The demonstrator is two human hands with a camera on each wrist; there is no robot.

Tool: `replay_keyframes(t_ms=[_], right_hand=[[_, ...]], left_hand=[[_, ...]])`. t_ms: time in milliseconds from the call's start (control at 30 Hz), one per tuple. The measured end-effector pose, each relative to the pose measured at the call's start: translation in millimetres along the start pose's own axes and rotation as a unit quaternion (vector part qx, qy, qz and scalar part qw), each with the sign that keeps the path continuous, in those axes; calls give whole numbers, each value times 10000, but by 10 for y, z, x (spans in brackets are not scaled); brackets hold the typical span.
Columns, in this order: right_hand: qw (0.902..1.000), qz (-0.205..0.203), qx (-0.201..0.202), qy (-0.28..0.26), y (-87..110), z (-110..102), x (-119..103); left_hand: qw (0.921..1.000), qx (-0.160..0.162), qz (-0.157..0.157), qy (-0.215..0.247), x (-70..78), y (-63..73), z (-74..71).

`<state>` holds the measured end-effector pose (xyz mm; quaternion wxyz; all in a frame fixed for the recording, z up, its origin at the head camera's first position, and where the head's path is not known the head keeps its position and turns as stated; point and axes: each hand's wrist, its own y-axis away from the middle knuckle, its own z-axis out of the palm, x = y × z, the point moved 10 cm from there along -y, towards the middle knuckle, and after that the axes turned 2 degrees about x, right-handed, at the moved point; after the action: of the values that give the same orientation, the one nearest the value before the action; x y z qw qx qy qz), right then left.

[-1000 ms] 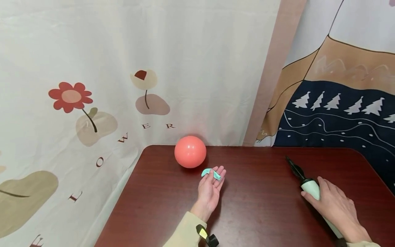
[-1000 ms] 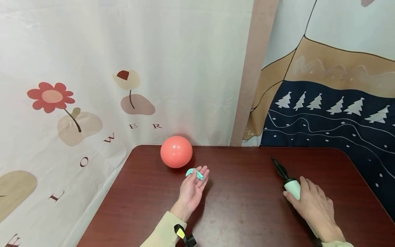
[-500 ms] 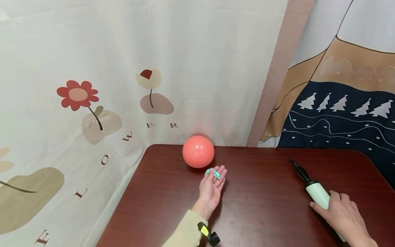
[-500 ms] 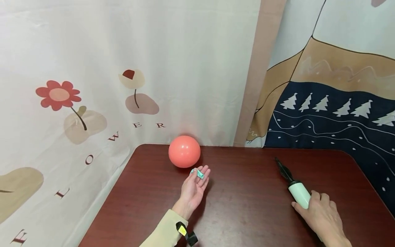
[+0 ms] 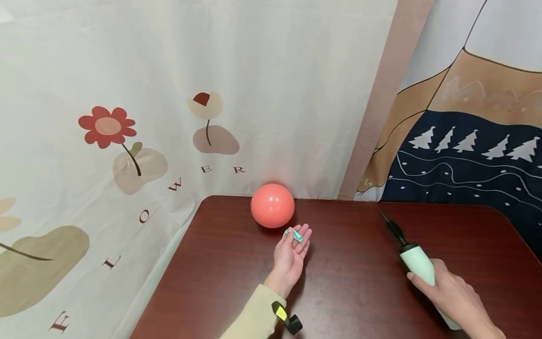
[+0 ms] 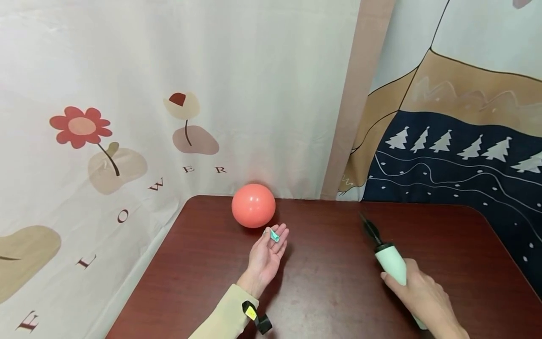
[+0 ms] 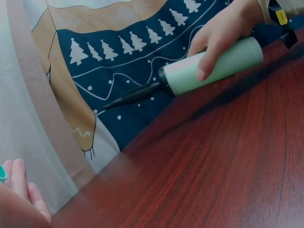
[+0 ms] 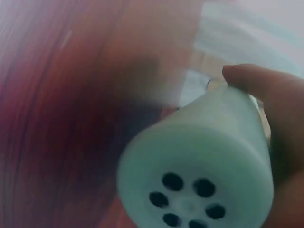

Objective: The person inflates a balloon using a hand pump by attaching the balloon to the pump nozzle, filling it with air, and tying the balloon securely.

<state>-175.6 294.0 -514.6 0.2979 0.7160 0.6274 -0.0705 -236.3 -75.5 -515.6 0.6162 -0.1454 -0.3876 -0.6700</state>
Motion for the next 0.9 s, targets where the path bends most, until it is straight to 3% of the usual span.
replay_keyframes(t_ms=[100,433,900], right_hand=[[9987,-442,129,-201,56,44,-243],[9883,-1150,-396,-921,248,351,-748],[9764,-1937,-508,-813,342,565,-1159]], left_hand=[[10000,-3,6,8,-4,10,6],[10000,10,22,75,9,14,40],[9999,-110,-10,-61,12,21,76]])
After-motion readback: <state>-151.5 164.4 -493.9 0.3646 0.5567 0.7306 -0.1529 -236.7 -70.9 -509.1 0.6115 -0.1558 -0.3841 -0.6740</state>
